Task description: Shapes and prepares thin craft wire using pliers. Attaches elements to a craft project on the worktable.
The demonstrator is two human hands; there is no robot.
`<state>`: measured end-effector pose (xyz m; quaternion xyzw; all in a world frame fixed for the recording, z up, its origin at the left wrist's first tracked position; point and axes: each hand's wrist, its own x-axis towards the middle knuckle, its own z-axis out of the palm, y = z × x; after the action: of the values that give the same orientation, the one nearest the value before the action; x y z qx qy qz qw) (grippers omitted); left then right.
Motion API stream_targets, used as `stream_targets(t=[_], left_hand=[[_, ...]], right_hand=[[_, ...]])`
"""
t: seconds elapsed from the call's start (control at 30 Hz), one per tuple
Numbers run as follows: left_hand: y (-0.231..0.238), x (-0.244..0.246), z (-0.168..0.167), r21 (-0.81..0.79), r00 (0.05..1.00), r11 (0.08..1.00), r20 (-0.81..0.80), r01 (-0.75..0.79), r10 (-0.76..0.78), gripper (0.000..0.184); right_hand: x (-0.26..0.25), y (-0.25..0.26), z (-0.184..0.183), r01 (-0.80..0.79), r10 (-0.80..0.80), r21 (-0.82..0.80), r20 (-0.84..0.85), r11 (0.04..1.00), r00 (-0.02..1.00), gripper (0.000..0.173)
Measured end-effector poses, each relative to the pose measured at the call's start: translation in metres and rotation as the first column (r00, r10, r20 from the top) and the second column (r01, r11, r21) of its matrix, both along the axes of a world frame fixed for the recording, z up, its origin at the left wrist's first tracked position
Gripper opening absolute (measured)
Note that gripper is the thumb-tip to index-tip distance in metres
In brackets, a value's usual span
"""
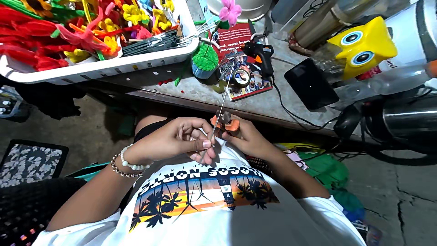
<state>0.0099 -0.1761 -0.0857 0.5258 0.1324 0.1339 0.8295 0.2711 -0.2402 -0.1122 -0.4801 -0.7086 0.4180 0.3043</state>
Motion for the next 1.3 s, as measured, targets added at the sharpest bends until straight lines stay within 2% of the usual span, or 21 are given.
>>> stream_targets(t=[0.47,1.3], left_hand=[[-0.0044,0.0011,-0.0018,-0.092,0.999,0.995,0.025,0.031,-0.029,0.012],[-0.0058,0.0022,0.0045,-0.215,0.997,0.975,0.063,0.059,-0.047,0.013]], right_hand=[[-0.0020,0.0026,0.0087,-0.015,0.008,0.060,0.105,0.998,0.994,0.030],[-0.0031,0.0031,0.0087,-0.005,-0.004,0.119,0.070,0.993,0.998,0.024]])
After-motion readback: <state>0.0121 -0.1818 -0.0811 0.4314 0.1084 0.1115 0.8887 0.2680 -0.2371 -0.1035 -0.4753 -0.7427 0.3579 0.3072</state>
